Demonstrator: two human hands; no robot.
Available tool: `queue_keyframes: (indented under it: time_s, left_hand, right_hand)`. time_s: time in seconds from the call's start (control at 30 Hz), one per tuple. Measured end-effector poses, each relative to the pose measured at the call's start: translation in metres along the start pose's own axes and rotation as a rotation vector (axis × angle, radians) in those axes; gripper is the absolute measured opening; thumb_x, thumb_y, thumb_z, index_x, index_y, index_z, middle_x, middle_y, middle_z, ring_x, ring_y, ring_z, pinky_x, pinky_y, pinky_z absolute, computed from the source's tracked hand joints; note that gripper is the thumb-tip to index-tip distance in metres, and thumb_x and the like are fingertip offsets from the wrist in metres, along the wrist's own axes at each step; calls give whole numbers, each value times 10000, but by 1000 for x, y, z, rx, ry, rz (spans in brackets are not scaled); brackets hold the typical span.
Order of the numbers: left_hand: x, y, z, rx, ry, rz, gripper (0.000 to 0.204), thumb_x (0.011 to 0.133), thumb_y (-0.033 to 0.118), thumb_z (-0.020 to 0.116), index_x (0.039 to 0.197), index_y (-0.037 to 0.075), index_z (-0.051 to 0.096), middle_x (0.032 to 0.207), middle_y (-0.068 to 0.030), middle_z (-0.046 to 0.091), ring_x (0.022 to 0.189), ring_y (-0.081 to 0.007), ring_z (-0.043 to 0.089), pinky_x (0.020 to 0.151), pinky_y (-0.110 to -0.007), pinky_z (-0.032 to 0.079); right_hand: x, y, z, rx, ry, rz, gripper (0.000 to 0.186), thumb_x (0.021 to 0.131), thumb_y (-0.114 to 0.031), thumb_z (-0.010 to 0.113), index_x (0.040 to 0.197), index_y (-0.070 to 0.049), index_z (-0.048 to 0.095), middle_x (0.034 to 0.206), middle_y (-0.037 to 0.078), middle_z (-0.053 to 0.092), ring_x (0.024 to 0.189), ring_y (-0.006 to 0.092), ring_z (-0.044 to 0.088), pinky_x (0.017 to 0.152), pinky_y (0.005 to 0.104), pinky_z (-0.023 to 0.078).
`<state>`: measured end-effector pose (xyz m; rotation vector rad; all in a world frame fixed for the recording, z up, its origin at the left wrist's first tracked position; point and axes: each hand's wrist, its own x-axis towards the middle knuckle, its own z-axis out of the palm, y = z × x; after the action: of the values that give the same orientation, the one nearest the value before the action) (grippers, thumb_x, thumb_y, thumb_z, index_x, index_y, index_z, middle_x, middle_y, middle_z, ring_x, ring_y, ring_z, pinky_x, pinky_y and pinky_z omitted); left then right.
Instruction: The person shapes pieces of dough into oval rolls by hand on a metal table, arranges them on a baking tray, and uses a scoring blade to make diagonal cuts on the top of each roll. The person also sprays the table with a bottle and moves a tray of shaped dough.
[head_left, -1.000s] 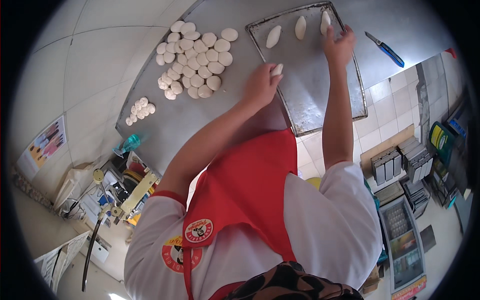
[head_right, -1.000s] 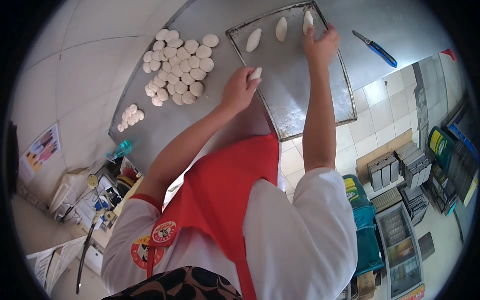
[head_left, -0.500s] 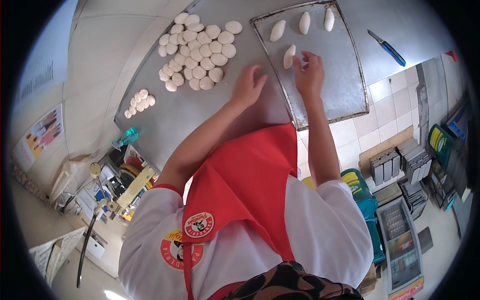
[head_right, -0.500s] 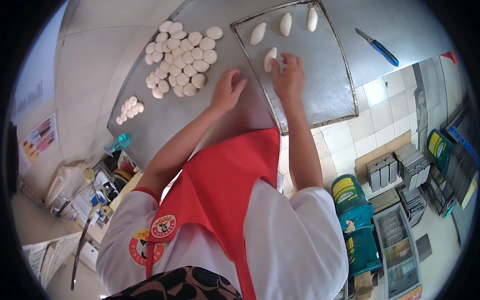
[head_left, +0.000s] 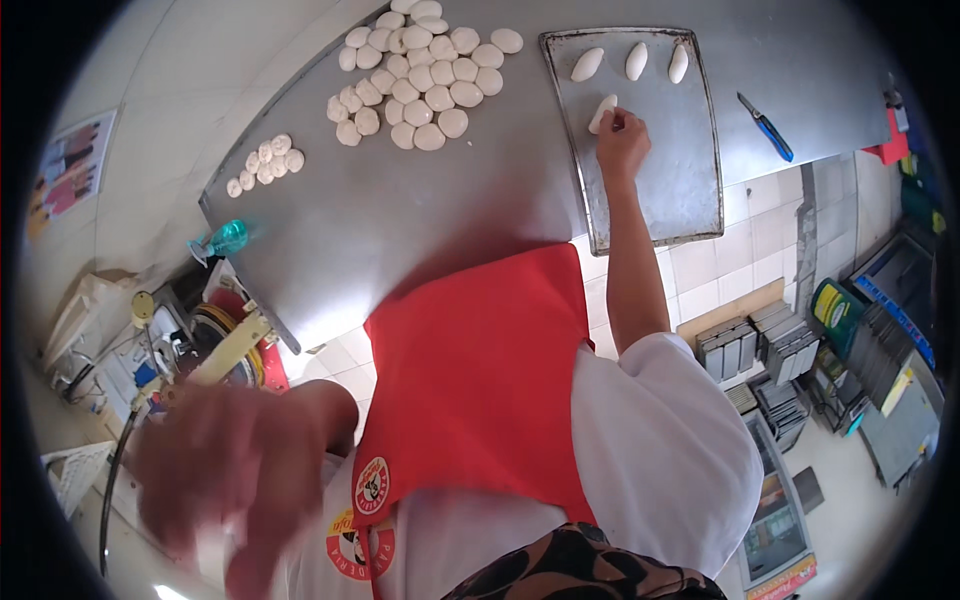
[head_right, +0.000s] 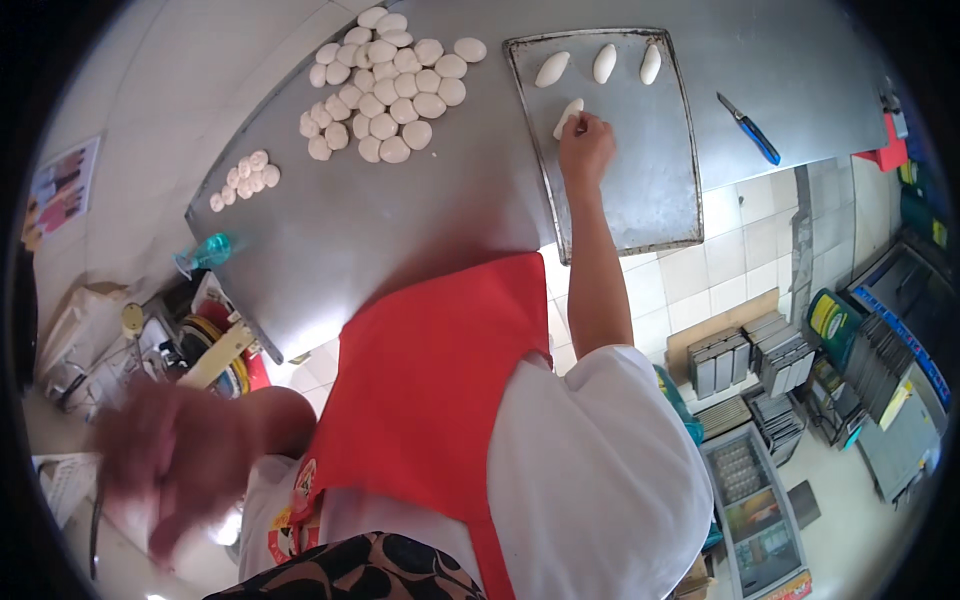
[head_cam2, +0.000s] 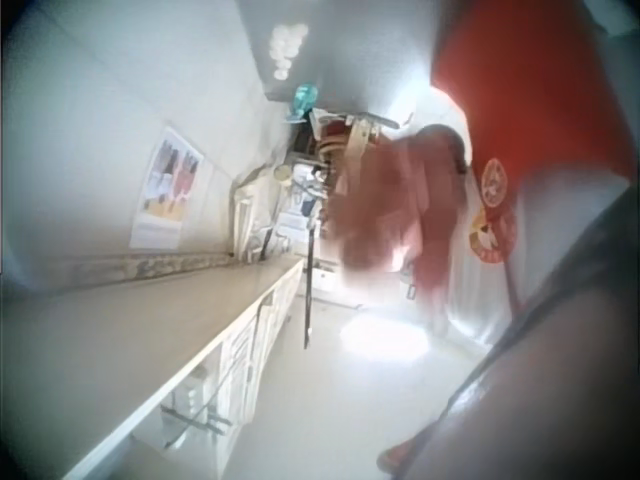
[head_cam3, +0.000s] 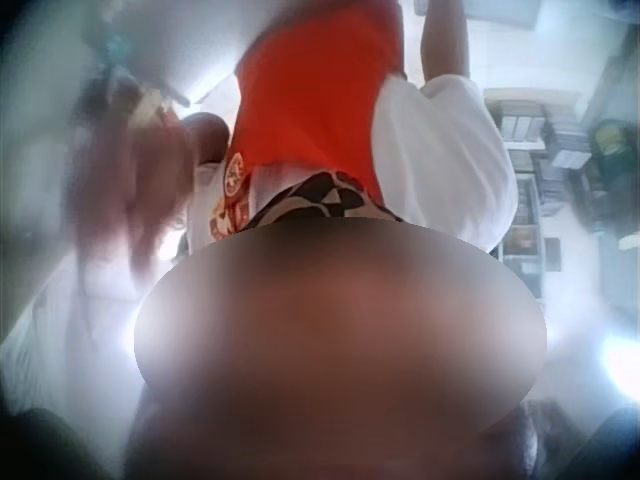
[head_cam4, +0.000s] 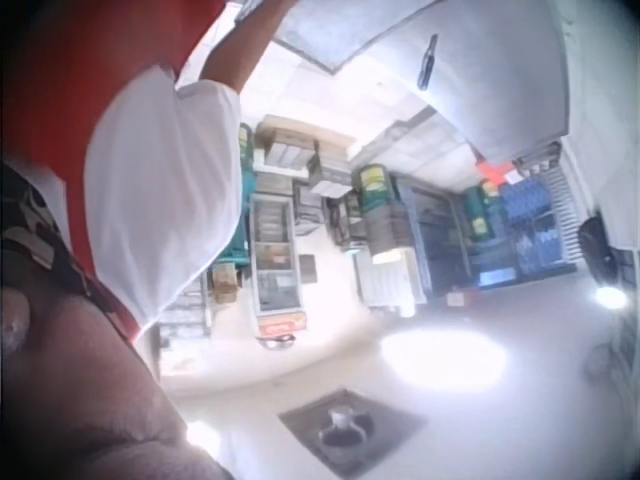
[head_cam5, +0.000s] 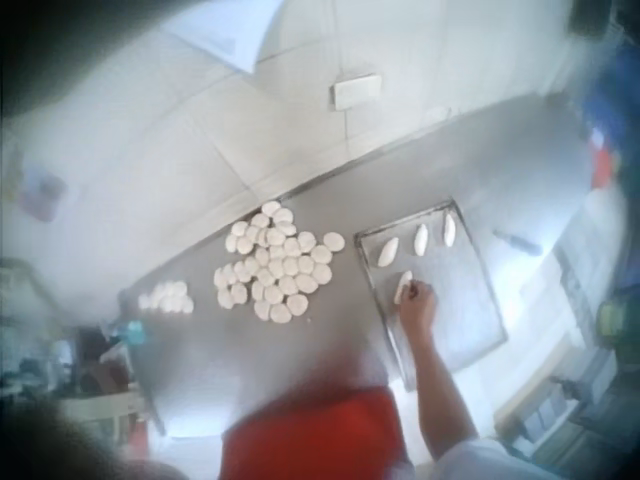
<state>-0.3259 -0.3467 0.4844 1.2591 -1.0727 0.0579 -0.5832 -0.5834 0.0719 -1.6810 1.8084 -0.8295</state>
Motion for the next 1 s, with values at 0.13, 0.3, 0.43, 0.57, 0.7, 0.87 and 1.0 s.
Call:
queue_keyframes:
  time_s: [0.13,0.3,0.43,0.57,0.7,0.87,1.0]
  left_hand:
    - [48,60,-17,-211,-62,450,355,980,441,646,933,138,467,842,0,396,672,-85,451,467,-261,367]
    - [46,69,-80,-48,-114,685,315,1030,386,556,876,130,457,819,51,410,593,-34,421,492,-172,334]
    - [36,66,-169,-122,-106,798,303,1035,371,565,873,137,463,779,66,400,586,-33,423,486,-178,339]
    - [23,60,-267,-235,19,894,253,1039,280,559,845,134,488,715,74,425,579,-25,441,482,-180,328]
    - [18,66,-348,-692,-108,832,257,1004,218,604,783,109,531,728,63,533,562,-34,436,490,-200,327]
    - [29,76,-417,-596,251,1142,195,939,148,660,779,89,566,701,42,543,522,-69,410,507,-239,379]
    - [16,27,-447,-286,594,940,142,964,174,670,889,77,598,774,18,569,603,-105,470,594,-273,438]
  right_hand:
    - [-10,11,1,-205,39,-5,296,921,-241,753,1082,7,765,1000,182,728,933,341,714,834,448,570]
    - [-45,-14,-19,-181,235,-115,306,932,-229,761,1133,1,745,1075,166,697,935,335,700,822,441,568]
    - [-106,-48,-35,-99,209,-68,301,958,-229,753,1157,-4,742,1089,162,684,856,299,696,769,400,570]
    - [-192,-69,-22,-8,220,-64,290,965,-216,750,1146,10,745,1080,167,693,826,275,703,763,381,577]
    - [-278,-76,18,-47,123,-191,294,970,-224,759,1125,25,748,1069,183,716,886,287,713,776,381,582]
    - [-343,-142,63,46,-65,-129,269,986,-215,750,1120,18,750,1056,175,719,855,278,720,727,374,582]
    - [-349,-186,86,24,-204,-341,229,998,-200,741,1120,-6,749,1039,158,715,728,249,709,676,367,572]
